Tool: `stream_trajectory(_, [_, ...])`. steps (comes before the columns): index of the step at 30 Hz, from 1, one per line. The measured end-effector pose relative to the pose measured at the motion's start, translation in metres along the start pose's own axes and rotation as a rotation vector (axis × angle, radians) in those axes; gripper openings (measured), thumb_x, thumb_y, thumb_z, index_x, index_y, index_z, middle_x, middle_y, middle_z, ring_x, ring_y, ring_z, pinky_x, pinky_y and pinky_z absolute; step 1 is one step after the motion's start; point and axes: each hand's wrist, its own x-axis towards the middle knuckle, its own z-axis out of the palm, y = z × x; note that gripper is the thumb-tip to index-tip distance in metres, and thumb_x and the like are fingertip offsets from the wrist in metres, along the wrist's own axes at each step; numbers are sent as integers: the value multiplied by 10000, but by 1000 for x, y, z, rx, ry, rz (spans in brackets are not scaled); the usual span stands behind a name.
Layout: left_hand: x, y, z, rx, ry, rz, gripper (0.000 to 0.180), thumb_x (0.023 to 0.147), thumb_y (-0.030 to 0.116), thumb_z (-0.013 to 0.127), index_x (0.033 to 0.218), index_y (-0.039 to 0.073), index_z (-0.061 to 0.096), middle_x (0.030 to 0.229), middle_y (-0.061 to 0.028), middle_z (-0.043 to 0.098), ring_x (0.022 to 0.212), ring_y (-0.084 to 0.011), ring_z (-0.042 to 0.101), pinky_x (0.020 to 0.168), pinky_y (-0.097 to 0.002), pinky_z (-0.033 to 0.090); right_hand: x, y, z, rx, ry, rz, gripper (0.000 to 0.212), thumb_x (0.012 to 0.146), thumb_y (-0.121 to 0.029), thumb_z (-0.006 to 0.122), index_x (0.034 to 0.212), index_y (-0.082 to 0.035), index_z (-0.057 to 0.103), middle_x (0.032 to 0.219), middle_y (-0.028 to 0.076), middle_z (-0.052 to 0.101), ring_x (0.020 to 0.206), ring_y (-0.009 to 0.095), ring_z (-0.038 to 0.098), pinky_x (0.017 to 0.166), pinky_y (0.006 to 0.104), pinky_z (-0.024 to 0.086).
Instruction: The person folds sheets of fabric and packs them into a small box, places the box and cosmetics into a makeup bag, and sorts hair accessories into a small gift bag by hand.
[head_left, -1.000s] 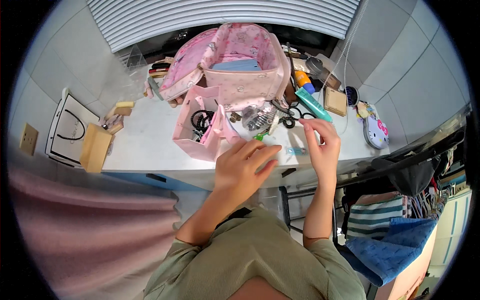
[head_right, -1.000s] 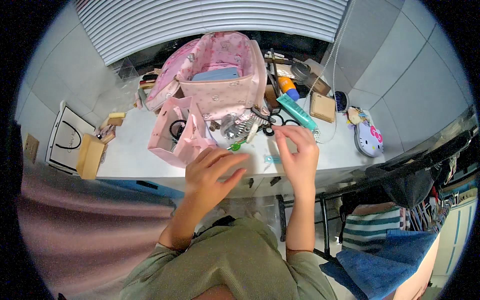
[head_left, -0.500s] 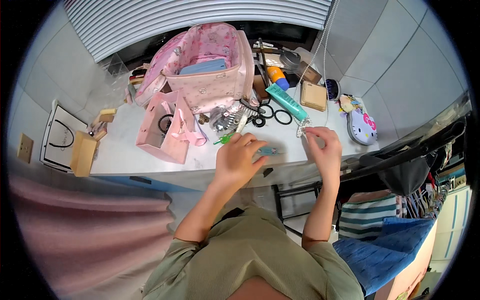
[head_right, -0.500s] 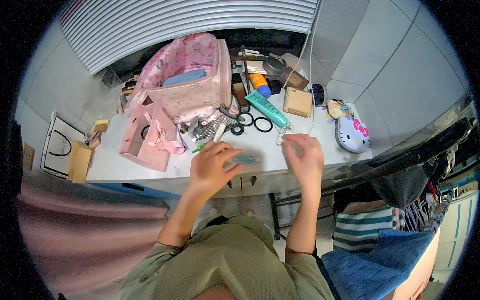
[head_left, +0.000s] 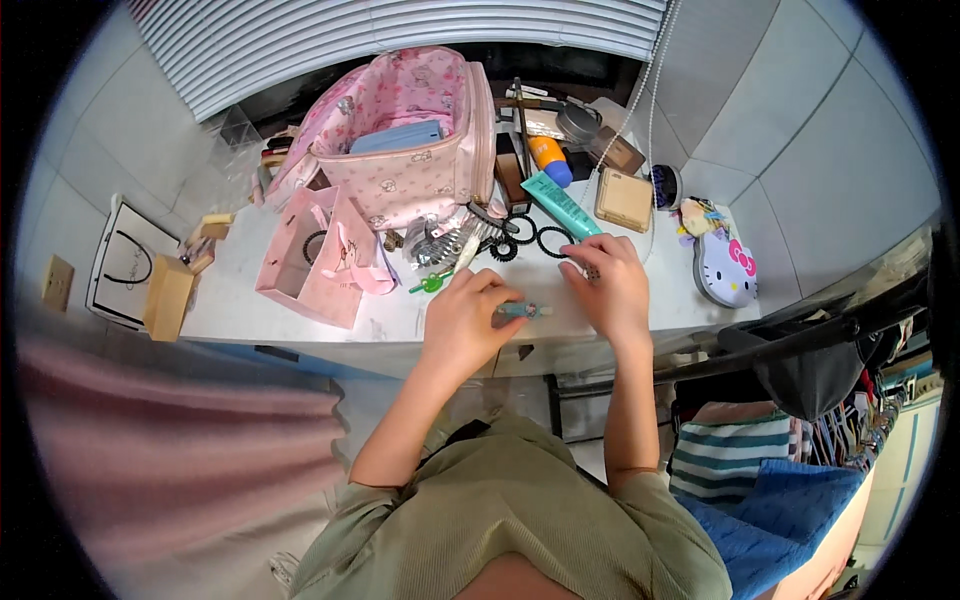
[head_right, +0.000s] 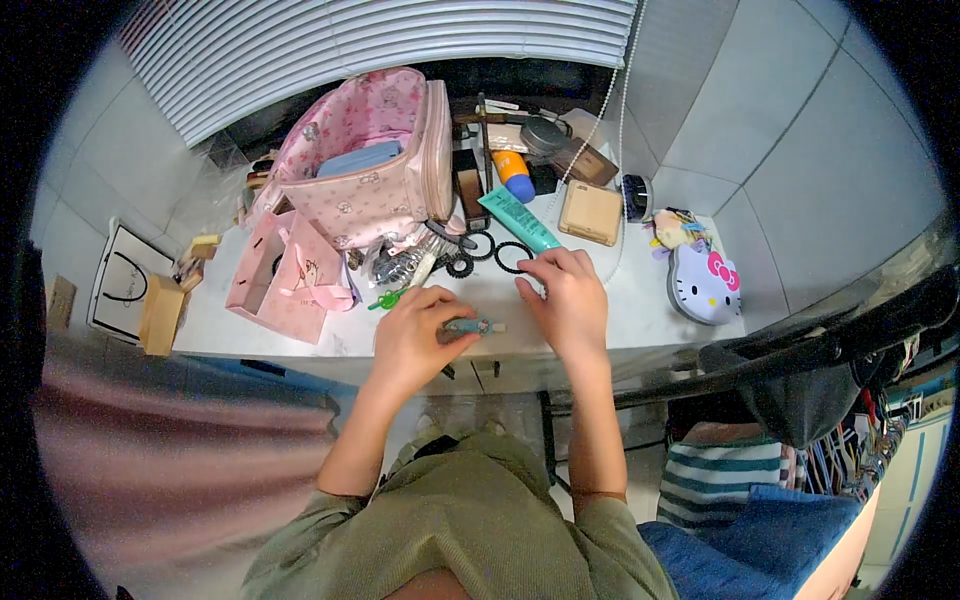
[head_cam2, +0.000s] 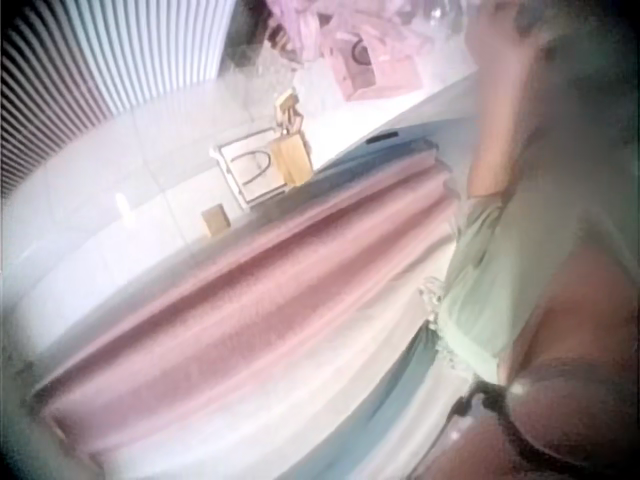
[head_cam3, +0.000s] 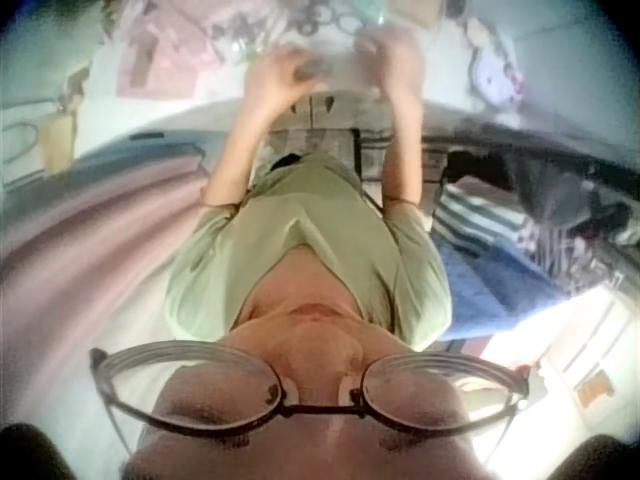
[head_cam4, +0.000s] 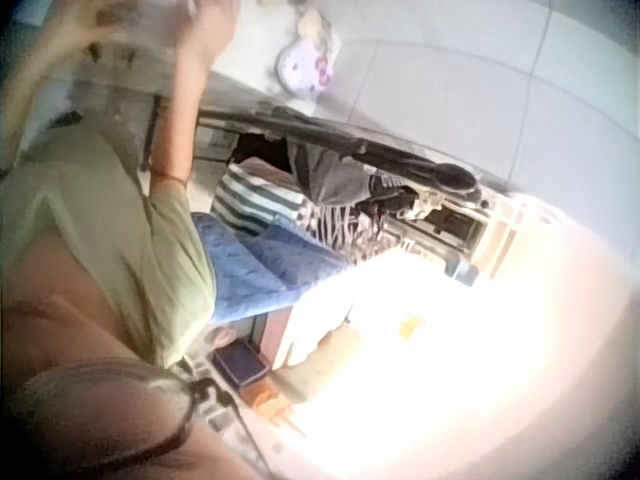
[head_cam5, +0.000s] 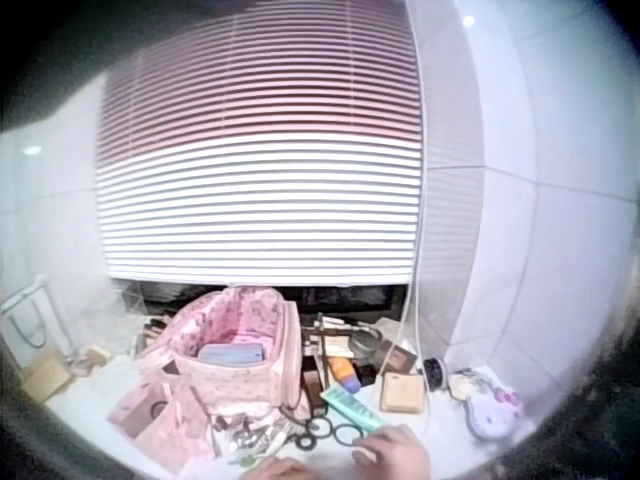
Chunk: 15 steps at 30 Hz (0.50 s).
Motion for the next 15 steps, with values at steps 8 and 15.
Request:
stream_trajectory(8, [0, 5, -2, -161, 10, -33, 119, 730, 208, 782, 787, 126, 719, 796, 23, 637, 796, -205, 590, 695, -338, 500, 5, 4, 11, -101, 55, -73, 148, 677, -86, 792, 810, -111, 733, 856, 40, 589, 854, 263, 569, 723, 379, 499])
stream_trajectory(15, [-1, 5, -10, -115, 190, -57, 94, 711, 184, 808, 749, 134, 738, 791, 28, 626, 791, -196, 592, 663, -336, 499, 4, -6, 6, -3, 78, -94, 134, 688, -73, 794, 793, -116, 723, 843, 36, 575, 839, 255, 554, 702, 373, 483])
